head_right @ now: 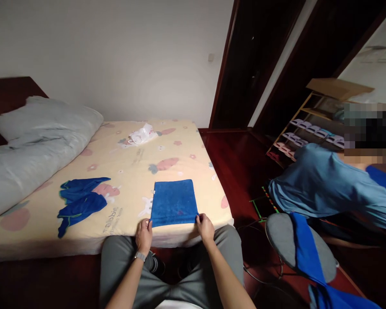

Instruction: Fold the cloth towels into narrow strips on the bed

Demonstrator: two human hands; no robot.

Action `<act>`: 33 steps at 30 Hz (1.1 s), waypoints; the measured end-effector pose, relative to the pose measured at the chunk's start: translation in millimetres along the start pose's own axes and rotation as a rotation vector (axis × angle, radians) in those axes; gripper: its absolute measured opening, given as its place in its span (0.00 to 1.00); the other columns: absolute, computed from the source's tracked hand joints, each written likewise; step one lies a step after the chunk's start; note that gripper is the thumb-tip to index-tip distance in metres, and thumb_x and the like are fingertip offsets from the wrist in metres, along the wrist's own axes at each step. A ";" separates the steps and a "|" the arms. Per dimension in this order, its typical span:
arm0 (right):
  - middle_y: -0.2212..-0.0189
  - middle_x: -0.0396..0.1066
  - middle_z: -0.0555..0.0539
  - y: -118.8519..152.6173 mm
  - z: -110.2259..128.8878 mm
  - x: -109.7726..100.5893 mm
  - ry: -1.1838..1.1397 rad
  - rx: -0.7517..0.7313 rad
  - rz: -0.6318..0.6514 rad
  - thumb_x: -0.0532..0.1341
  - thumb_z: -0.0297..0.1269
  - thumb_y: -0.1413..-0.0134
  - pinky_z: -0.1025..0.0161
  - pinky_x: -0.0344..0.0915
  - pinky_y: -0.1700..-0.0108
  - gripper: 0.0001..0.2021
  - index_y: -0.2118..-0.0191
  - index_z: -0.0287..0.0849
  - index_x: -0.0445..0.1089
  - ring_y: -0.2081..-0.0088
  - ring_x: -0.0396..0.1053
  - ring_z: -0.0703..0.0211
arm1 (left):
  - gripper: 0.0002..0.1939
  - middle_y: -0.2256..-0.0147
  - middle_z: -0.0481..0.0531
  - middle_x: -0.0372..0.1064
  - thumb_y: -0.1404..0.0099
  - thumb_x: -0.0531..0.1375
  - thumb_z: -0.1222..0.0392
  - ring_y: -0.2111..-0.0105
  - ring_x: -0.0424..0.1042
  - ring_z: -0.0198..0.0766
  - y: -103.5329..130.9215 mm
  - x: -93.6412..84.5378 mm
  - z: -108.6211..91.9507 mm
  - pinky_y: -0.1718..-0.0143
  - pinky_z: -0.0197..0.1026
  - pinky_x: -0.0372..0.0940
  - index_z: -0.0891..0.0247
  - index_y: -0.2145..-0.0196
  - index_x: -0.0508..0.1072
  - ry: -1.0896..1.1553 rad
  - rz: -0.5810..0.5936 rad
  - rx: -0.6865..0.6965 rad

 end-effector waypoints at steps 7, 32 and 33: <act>0.47 0.69 0.34 22.4 34.5 -2.9 -0.030 -0.259 -0.301 0.43 0.45 0.32 0.47 0.60 0.42 0.24 0.44 0.38 0.67 0.45 0.66 0.45 | 0.21 0.43 0.59 0.68 0.27 0.48 0.54 0.43 0.66 0.51 29.4 -1.9 -38.6 0.43 0.54 0.60 0.58 0.42 0.69 -0.054 0.127 0.364; 0.32 0.53 0.42 33.8 -8.0 11.0 0.270 -0.679 0.049 0.45 0.40 0.31 0.47 0.51 0.32 0.26 0.30 0.41 0.51 0.32 0.51 0.50 | 0.31 0.31 0.54 0.49 0.27 0.46 0.57 0.32 0.51 0.43 22.2 6.5 -6.3 0.33 0.52 0.51 0.59 0.29 0.44 -0.081 0.337 0.593; 0.32 0.53 0.42 33.3 -8.2 11.6 0.263 -0.674 0.048 0.45 0.40 0.30 0.47 0.51 0.32 0.26 0.31 0.41 0.51 0.32 0.51 0.50 | 0.31 0.31 0.54 0.49 0.27 0.47 0.56 0.32 0.51 0.43 20.3 4.5 -3.0 0.33 0.52 0.52 0.59 0.29 0.44 -0.072 0.348 0.598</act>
Point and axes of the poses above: each hand's wrist, its own y-axis away from the middle knuckle, its own x-axis out of the palm, z = x × y, the point moved 4 cm from there along -y, towards the middle knuckle
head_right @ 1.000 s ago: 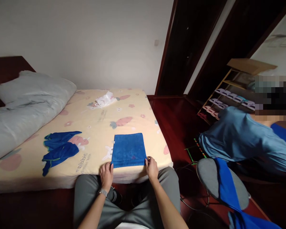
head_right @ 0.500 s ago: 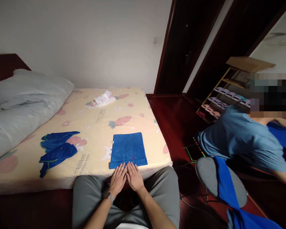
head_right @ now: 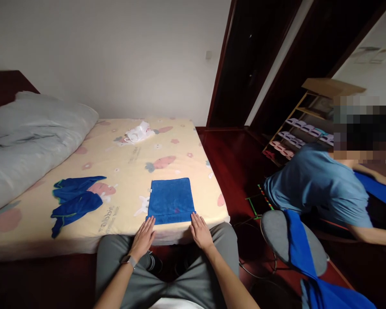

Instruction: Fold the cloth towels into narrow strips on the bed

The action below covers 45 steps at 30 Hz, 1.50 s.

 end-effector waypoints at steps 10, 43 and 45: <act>0.37 0.61 0.39 -10.7 -2.6 2.0 -0.035 0.029 -0.013 0.49 0.36 0.34 0.46 0.56 0.34 0.24 0.35 0.38 0.62 0.36 0.60 0.48 | 0.23 0.38 0.54 0.64 0.28 0.48 0.58 0.37 0.62 0.42 -7.5 -4.2 10.7 0.37 0.50 0.60 0.58 0.37 0.64 0.127 -0.078 -0.064; 0.55 0.75 0.32 -76.4 37.6 -42.0 0.370 0.102 0.577 0.60 0.36 0.42 0.53 0.65 0.50 0.15 0.53 0.35 0.75 0.50 0.72 0.43 | 0.28 0.32 0.62 0.49 0.32 0.49 0.59 0.32 0.50 0.46 -37.4 -22.4 -1.6 0.34 0.51 0.48 0.66 0.35 0.58 -0.082 0.555 -0.177; 0.54 0.75 0.33 -75.1 34.0 -44.0 0.361 0.101 0.564 0.59 0.34 0.42 0.54 0.65 0.51 0.15 0.52 0.35 0.75 0.50 0.72 0.44 | 0.27 0.34 0.64 0.54 0.32 0.50 0.59 0.34 0.55 0.47 -42.5 -27.7 -4.2 0.35 0.51 0.49 0.67 0.37 0.61 -0.095 0.536 -0.156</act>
Point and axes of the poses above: each hand's wrist, its own y-axis away from the middle knuckle, its own x-axis out of the palm, z = x × y, the point moved 4 cm from there along -y, towards the middle knuckle
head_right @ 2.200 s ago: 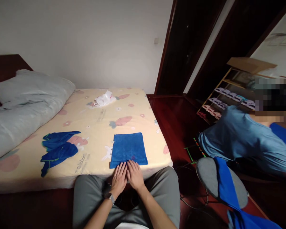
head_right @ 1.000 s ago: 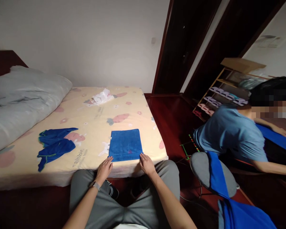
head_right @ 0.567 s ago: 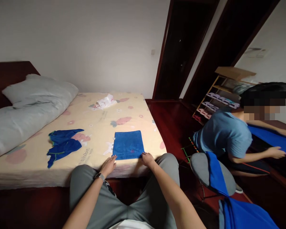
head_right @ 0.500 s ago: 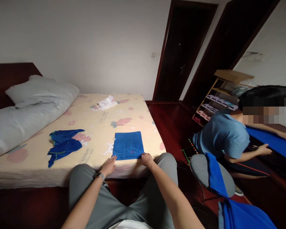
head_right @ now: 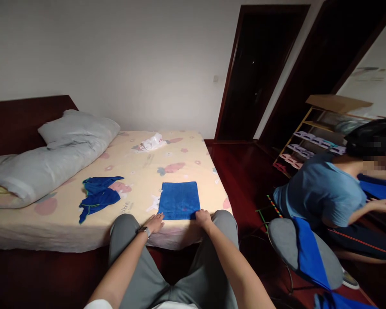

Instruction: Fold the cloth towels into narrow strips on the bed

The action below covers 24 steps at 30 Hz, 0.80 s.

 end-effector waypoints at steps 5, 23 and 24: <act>0.53 0.75 0.35 3.3 -4.7 2.3 -0.033 0.006 -0.046 0.57 0.31 0.43 0.57 0.63 0.51 0.15 0.51 0.35 0.73 0.50 0.71 0.47 | 0.19 0.49 0.63 0.72 0.33 0.53 0.59 0.46 0.69 0.49 -1.1 -19.1 -6.3 0.39 0.51 0.55 0.65 0.46 0.69 -0.054 -0.081 0.048; 0.54 0.75 0.41 -4.8 -8.0 12.5 -0.106 0.038 -0.156 0.54 0.28 0.43 0.59 0.56 0.49 0.15 0.52 0.42 0.71 0.50 0.68 0.51 | 0.16 0.53 0.54 0.71 0.35 0.54 0.66 0.50 0.68 0.43 -12.6 -21.5 5.4 0.46 0.43 0.60 0.57 0.52 0.75 0.093 -0.192 0.108; 0.53 0.74 0.41 -4.8 -8.1 14.3 -0.105 0.037 -0.145 0.53 0.27 0.43 0.60 0.57 0.49 0.17 0.50 0.42 0.71 0.50 0.69 0.51 | 0.18 0.52 0.54 0.71 0.35 0.53 0.68 0.50 0.67 0.43 -11.4 -21.5 4.7 0.46 0.43 0.60 0.57 0.51 0.74 0.088 -0.186 0.109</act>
Point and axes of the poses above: each hand's wrist, its own y-axis away from the middle knuckle, its own x-axis out of the palm, z = x × y, the point moved 4 cm from there along -y, towards the middle knuckle
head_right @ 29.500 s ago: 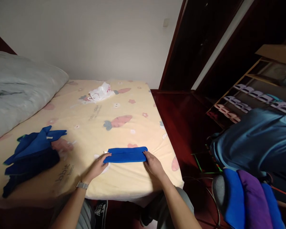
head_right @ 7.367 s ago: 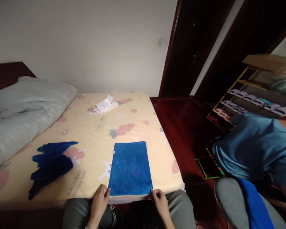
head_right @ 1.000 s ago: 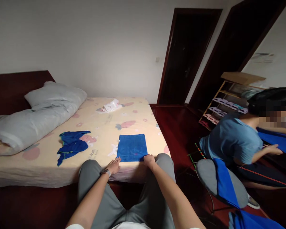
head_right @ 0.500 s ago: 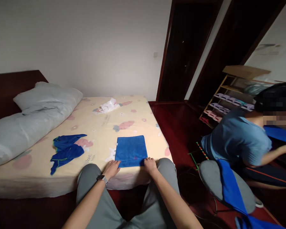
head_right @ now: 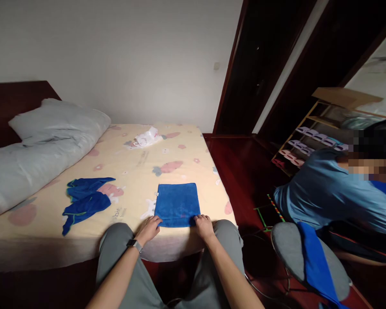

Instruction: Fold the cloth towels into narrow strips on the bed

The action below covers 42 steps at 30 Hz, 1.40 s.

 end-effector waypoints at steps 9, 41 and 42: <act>0.57 0.76 0.39 7.6 -2.8 -2.6 -0.003 0.005 0.076 0.49 0.26 0.36 0.61 0.61 0.52 0.16 0.52 0.41 0.72 0.53 0.73 0.53 | 0.26 0.41 0.53 0.68 0.35 0.48 0.72 0.40 0.63 0.41 1.2 1.9 -1.7 0.37 0.45 0.54 0.56 0.44 0.72 0.066 0.082 -0.043; 0.46 0.70 0.39 25.0 -9.8 -2.8 -0.057 -0.028 0.041 0.55 0.30 0.41 0.59 0.59 0.49 0.13 0.52 0.41 0.70 0.48 0.67 0.50 | 0.25 0.38 0.54 0.63 0.35 0.52 0.68 0.38 0.61 0.39 20.7 7.6 12.8 0.36 0.42 0.55 0.59 0.42 0.70 0.184 -0.027 0.016; 0.49 0.72 0.40 24.5 -10.6 -3.0 -0.091 -0.008 0.040 0.56 0.32 0.41 0.60 0.60 0.49 0.12 0.54 0.41 0.71 0.50 0.68 0.50 | 0.23 0.39 0.55 0.66 0.33 0.51 0.66 0.40 0.64 0.39 20.1 3.7 17.6 0.38 0.41 0.57 0.59 0.43 0.70 0.233 -0.064 -0.044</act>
Point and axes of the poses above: each hand's wrist, its own y-axis away from the middle knuckle, its own x-axis out of the palm, z = x × y, the point moved 4 cm from there along -y, towards the middle knuckle
